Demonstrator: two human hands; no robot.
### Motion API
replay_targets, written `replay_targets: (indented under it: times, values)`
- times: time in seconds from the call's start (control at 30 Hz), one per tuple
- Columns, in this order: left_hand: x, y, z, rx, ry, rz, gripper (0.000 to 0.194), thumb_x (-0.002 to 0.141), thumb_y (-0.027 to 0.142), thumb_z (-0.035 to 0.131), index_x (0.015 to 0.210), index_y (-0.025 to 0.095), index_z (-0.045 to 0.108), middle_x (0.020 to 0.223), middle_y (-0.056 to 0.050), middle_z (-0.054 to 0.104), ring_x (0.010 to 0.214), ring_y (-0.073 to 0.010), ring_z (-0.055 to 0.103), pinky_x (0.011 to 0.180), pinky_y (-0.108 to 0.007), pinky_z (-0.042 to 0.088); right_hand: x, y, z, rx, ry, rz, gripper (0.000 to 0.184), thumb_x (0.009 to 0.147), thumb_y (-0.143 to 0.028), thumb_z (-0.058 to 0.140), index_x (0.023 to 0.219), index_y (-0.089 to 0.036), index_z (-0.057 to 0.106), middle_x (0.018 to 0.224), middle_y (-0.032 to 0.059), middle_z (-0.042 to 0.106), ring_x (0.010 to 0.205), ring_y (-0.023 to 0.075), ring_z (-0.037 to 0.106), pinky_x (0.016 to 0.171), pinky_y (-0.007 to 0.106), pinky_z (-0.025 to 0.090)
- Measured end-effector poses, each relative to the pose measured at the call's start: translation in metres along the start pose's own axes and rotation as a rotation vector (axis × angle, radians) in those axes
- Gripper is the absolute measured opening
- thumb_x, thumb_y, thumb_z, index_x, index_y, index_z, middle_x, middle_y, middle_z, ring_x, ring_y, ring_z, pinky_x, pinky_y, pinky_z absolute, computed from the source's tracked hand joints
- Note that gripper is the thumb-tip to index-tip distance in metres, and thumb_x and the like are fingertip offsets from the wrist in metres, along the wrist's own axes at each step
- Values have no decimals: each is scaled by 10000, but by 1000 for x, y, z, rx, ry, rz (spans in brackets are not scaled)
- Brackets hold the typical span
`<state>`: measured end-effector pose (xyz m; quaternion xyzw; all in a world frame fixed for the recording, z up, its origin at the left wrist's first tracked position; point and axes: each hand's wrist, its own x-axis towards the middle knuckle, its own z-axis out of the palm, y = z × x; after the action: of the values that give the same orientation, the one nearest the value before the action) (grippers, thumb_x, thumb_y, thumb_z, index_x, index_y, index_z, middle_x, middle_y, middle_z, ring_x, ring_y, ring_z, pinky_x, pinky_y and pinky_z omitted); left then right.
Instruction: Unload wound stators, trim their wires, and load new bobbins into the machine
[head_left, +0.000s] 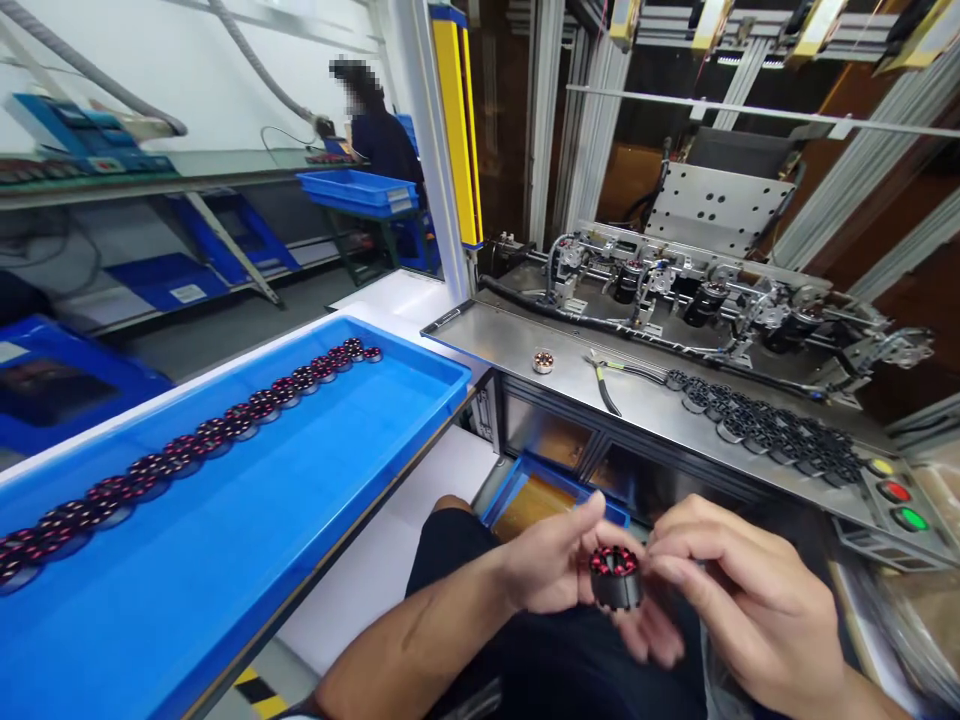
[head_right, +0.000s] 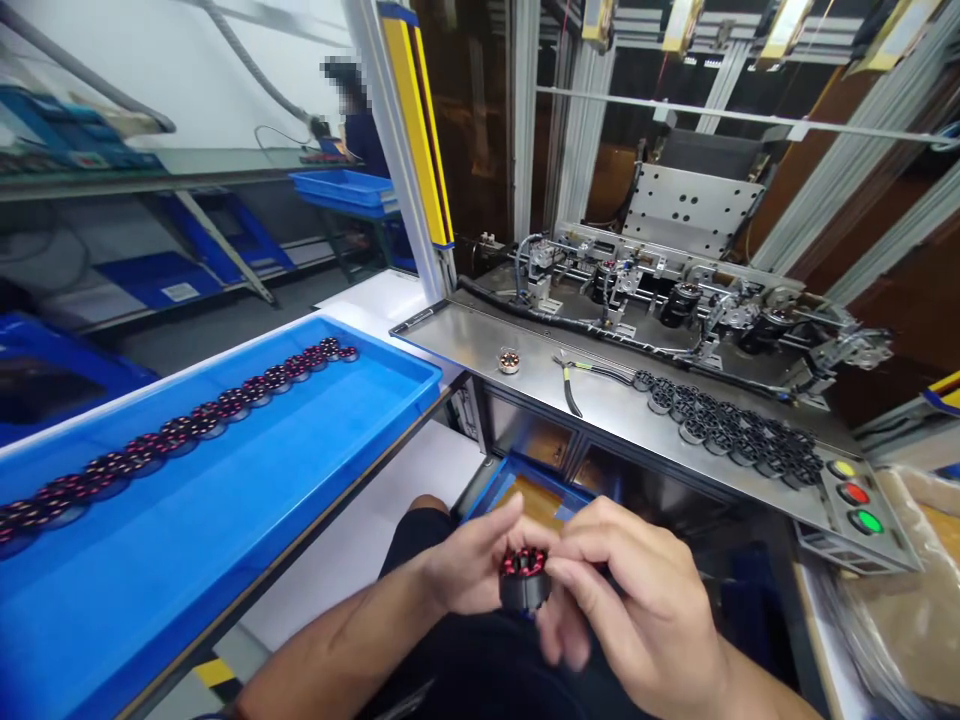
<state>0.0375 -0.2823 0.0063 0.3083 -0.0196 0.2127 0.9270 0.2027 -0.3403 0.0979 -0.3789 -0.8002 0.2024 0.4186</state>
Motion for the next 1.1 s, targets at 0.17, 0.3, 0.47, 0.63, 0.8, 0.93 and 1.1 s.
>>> replay_targets:
  times: [0.17,0.3,0.47,0.63,0.8,0.93,1.1]
  values:
    - [-2,-8,0,24,4,56,478,917,540,524,1073,107,654,770,-108,741,594,-215,726,502,-259,539,-3,1,-2,-38,47,13,154,888,-25,587,900,-173,629,747,15,648,667,94,610,613,209,506]
    - [-9,0,17,142,229,384,327,796,223,765,1100,211,646,1088,-58,692,906,-175,721,749,-256,573,-3,2,1,-85,151,97,147,899,-46,584,837,-170,631,717,5,643,641,84,604,596,198,496]
    - [-9,-2,19,236,314,447,511,647,217,892,1102,237,661,1143,-42,670,1108,-199,639,948,-298,515,-1,7,1,-8,157,92,161,901,-65,580,793,-174,629,693,2,642,631,96,611,588,214,502]
    - [-10,-5,16,345,322,360,339,774,317,799,1063,177,691,995,-66,684,772,-146,681,719,-268,562,-2,10,0,30,153,49,153,889,-49,583,833,-177,646,700,9,666,634,112,626,591,231,508]
    - [-8,-2,13,477,418,552,276,723,212,833,973,229,717,1136,-55,650,958,-173,658,836,-287,544,-12,2,14,10,373,188,132,874,-86,629,793,-188,652,696,-1,641,619,110,594,585,233,476]
    - [-7,2,5,472,431,547,281,703,208,849,944,223,705,1167,-65,662,951,-185,682,881,-339,543,-23,0,41,284,421,483,235,914,-249,627,688,-185,632,623,-9,604,557,99,555,533,214,453]
    - [-9,6,2,445,368,537,282,716,209,843,965,239,713,1163,-57,672,950,-184,695,900,-356,544,-33,12,71,812,346,675,276,905,-374,643,715,-174,652,653,16,646,587,120,578,559,238,477]
